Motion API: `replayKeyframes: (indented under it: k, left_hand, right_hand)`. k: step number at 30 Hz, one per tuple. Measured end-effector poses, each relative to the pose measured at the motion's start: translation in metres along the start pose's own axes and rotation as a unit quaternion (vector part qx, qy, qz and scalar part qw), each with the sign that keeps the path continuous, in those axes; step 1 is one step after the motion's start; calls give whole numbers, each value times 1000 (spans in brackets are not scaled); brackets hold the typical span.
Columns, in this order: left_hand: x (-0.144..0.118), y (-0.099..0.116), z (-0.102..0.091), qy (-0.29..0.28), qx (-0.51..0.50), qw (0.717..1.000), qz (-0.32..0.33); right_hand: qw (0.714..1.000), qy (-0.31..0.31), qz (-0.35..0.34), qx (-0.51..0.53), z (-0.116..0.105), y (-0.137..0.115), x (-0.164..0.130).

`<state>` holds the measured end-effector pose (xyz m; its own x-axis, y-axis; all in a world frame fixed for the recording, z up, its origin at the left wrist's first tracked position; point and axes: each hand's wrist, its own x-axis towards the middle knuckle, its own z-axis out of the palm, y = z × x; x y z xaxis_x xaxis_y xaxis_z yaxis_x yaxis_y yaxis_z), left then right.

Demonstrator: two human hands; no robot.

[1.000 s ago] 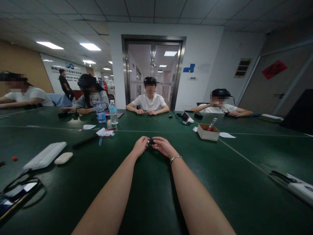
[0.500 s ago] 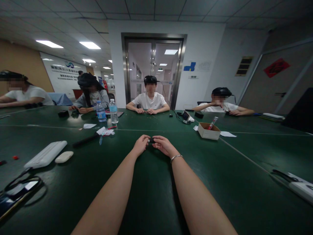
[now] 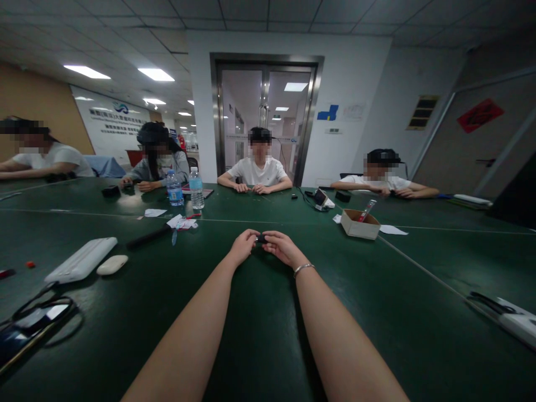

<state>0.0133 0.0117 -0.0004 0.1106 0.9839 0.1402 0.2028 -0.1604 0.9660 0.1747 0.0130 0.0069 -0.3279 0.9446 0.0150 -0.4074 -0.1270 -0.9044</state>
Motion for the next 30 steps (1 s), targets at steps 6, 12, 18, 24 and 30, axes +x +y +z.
replayKeyframes:
  k: [6, 12, 18, 24, 30]
  left_hand:
    - [-1, 1, 0, -8, -7, 1000, 11]
    - [0, 1, 0, 4, -5, 1000, 6]
    - [0, 0, 0, 5, 0, 1000, 7]
    - [-2, 3, 1, 17, 6, 1000, -1]
    - [-2, 3, -1, 17, 19, 999, 23]
  right_hand:
    - [1000, -1, 4, -3, 1, -1, -1]
    - [1000, 1, 4, -2, 4, -3, -3]
    - [1000, -2, 1, 1, 3, -2, -2]
    - [1000, -4, 0, -1, 3, -1, -2]
    - [1000, -2, -1, -1, 2, -1, -2]
